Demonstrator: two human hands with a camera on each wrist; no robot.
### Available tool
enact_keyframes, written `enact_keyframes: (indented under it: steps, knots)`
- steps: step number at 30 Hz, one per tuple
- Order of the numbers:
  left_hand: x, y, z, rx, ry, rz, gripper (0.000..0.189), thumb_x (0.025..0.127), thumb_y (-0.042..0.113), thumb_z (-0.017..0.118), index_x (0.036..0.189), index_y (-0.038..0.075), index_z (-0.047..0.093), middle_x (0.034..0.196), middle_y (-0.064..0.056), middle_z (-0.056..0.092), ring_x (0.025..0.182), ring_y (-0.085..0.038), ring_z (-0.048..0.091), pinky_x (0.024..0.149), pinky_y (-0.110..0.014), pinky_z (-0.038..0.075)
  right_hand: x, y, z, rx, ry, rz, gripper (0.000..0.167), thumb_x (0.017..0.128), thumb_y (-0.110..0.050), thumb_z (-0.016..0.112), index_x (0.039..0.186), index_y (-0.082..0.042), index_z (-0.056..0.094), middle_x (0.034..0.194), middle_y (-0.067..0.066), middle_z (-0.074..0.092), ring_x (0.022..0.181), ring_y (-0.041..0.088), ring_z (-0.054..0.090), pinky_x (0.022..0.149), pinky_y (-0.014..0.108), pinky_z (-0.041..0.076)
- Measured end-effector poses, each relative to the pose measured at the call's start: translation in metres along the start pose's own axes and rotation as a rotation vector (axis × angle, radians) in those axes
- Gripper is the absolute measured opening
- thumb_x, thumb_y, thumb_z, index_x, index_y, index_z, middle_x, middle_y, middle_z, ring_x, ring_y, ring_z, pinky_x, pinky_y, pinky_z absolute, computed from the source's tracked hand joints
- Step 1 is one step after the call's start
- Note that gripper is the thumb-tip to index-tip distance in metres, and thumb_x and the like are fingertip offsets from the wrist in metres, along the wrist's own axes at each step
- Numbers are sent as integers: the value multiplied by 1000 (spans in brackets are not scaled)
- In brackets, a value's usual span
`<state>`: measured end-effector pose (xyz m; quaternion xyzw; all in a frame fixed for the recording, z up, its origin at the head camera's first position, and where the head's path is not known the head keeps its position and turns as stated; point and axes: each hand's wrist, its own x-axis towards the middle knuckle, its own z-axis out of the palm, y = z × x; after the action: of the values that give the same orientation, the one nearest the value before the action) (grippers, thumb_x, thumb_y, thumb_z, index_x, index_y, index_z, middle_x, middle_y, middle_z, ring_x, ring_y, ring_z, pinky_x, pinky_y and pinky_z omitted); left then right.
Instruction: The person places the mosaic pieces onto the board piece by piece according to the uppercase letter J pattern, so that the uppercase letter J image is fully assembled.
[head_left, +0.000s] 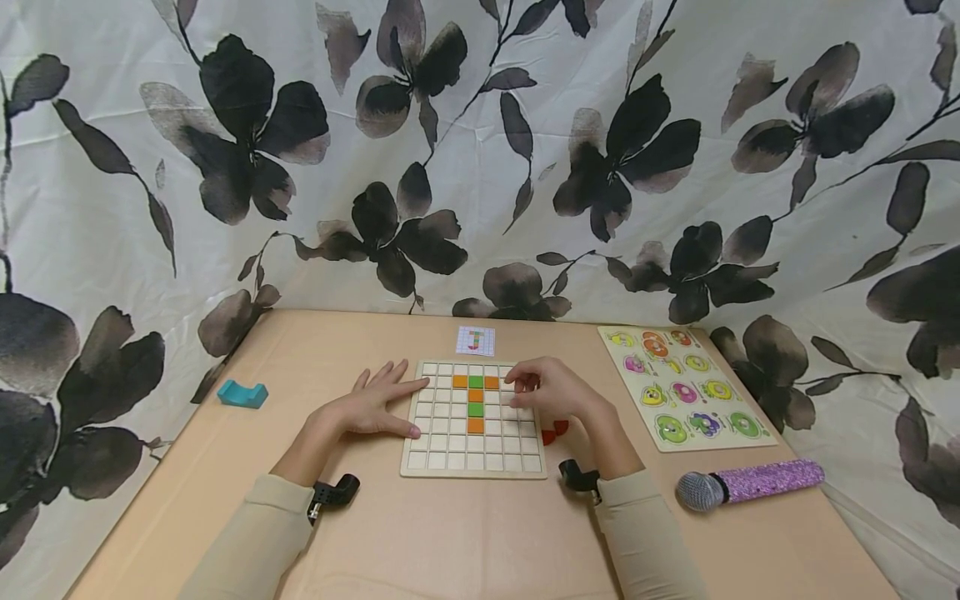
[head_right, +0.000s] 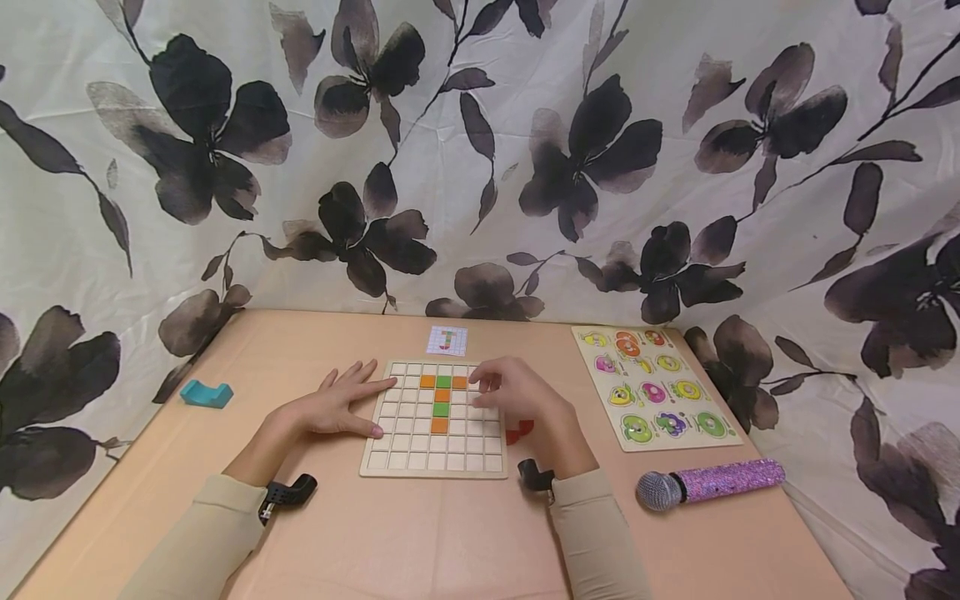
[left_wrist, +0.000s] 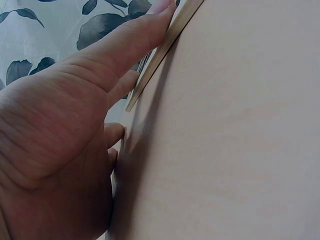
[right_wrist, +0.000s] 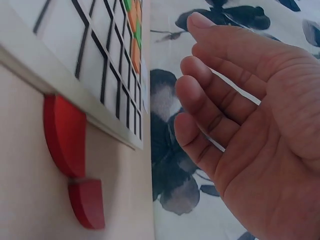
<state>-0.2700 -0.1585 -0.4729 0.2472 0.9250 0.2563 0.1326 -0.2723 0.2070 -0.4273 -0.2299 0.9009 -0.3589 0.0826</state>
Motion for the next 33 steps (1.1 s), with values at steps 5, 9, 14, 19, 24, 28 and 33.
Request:
enact_keyframes:
  steps: [5,9,14,19,24,28,33]
  knots:
    - [0,0,0,-2,-2,-1,97,80,62,82,161,29,41,174,-22,5,160,-48,-3,123,-72,-8,-4,5,-9,0,23,31,29,89,-13,81,117,-8,76,90,1,65,88,22,58,77,34,50]
    - [0,0,0,-1,-1,1,97,80,62,82,161,29,41,174,-22,5,160,-48,-3,123,-72,-8,-5,12,-15,5,40,46,29,89,-13,81,117,-8,76,91,2,66,89,24,58,78,35,50]
    - [1,-1,0,4,0,3,97,80,62,82,161,28,41,174,-23,6,160,-48,-3,123,-72,-8,-7,18,-22,17,47,36,31,88,-12,83,117,-6,76,91,3,66,88,23,57,78,33,49]
    - [0,-1,1,0,0,4,97,80,62,82,161,28,41,174,-22,5,161,-48,-3,123,-72,-8,-9,21,-28,25,44,32,32,87,-12,83,117,-5,76,93,3,68,88,23,58,77,32,49]
    - [0,-1,1,-4,1,4,97,80,62,82,161,28,41,174,-22,5,160,-48,-3,123,-72,-8,-11,27,-31,44,13,34,32,87,-11,83,117,-4,76,95,3,70,90,24,60,81,34,51]
    - [0,-1,1,2,1,5,97,80,62,82,161,28,41,174,-22,5,160,-48,-3,123,-72,-8,-13,37,-33,47,-27,46,31,87,-12,84,116,-5,77,95,3,70,91,22,60,82,32,53]
    - [0,-1,1,6,1,4,97,80,63,82,161,28,41,174,-22,6,160,-48,-3,123,-72,-8,-17,45,-36,57,-89,53,27,84,-6,85,109,-3,77,92,6,72,87,20,61,80,29,54]
